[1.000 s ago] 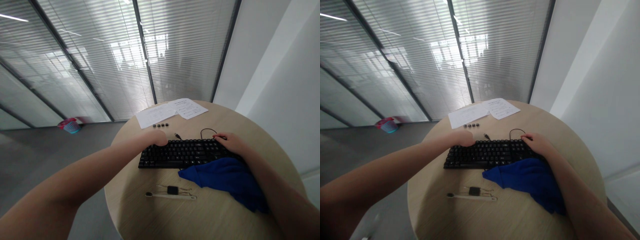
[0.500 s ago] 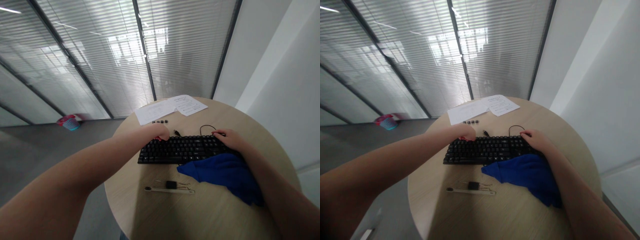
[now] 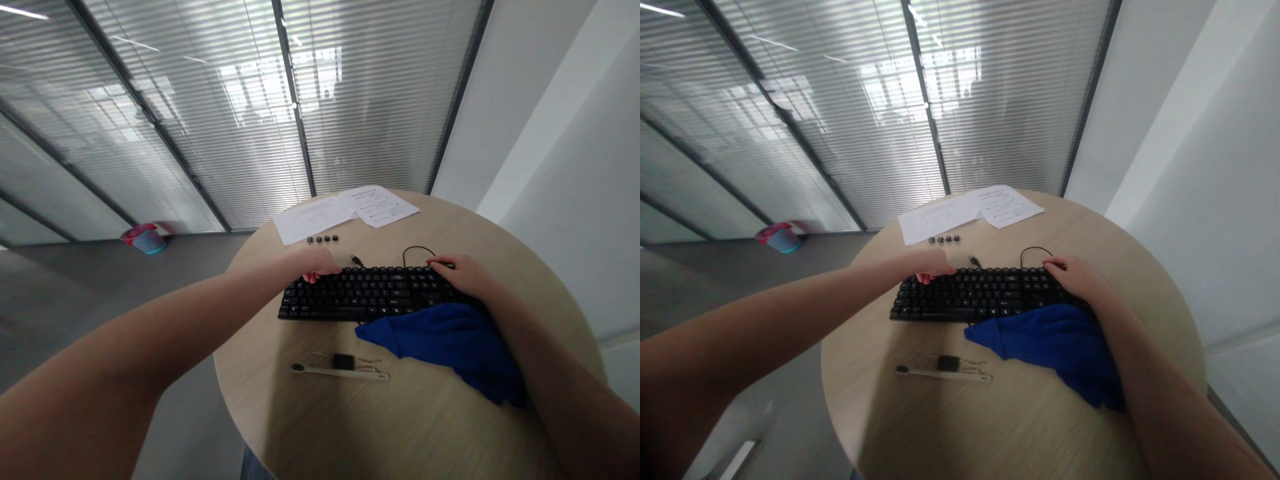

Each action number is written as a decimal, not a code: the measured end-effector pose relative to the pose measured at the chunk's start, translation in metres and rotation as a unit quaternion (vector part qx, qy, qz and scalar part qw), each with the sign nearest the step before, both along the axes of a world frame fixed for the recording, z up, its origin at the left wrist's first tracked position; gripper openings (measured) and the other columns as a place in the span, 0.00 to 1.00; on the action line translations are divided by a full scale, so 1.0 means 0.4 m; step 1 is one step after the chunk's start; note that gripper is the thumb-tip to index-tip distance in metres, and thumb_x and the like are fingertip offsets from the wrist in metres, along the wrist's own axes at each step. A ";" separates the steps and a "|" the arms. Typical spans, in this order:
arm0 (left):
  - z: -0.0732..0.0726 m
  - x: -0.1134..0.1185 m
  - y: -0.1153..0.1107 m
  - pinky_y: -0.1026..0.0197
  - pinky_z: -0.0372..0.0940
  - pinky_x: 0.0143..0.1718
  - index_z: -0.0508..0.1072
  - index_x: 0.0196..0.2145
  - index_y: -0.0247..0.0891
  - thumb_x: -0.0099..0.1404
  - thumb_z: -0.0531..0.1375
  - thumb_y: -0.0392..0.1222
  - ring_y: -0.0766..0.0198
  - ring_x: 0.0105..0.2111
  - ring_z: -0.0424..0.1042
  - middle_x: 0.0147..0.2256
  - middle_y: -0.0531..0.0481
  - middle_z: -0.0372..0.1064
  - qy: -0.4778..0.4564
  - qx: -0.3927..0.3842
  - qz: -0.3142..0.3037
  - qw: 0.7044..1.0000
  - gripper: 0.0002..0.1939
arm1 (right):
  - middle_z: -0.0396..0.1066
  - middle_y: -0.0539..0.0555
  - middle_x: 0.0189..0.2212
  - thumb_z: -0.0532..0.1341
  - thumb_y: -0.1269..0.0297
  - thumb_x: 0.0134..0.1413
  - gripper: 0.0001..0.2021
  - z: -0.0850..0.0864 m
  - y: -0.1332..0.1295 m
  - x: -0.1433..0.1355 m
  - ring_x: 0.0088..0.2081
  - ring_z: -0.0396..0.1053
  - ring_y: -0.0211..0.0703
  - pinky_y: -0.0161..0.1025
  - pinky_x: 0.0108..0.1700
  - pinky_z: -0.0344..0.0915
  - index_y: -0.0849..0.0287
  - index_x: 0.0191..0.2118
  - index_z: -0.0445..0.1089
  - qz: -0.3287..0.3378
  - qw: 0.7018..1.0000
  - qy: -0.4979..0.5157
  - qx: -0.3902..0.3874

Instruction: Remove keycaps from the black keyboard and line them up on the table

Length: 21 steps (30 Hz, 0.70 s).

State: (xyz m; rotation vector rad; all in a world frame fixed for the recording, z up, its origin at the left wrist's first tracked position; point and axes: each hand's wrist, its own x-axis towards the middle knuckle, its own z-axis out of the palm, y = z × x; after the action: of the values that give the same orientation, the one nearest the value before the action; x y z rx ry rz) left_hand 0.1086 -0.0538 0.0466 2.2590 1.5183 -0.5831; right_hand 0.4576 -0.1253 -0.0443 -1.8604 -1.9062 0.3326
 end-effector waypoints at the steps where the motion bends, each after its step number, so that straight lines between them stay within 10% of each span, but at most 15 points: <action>1: 0.006 0.002 0.000 0.54 0.73 0.27 0.79 0.35 0.31 0.66 0.53 0.54 0.53 0.22 0.75 0.20 0.39 0.71 0.008 -0.006 0.017 1.000 0.24 | 0.82 0.56 0.45 0.55 0.52 0.60 0.19 0.000 0.000 -0.001 0.48 0.77 0.56 0.50 0.53 0.71 0.52 0.45 0.82 0.000 1.000 0.002 0.001; 21: 0.100 -0.003 0.045 0.59 0.71 0.29 0.77 0.40 0.34 0.63 0.53 0.53 0.55 0.31 0.77 0.36 0.36 0.78 -0.078 -0.025 0.072 0.994 0.21 | 0.81 0.58 0.45 0.56 0.56 0.60 0.17 0.048 -0.024 -0.019 0.49 0.76 0.57 0.52 0.55 0.69 0.54 0.44 0.81 -0.011 0.994 -0.064 0.087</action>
State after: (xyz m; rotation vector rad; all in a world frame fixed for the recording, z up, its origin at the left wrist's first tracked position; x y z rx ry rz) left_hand 0.1072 -0.0357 0.0865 2.0836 1.5534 -0.3900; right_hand 0.4501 -0.1351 -0.0251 -1.8231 -1.9281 0.0382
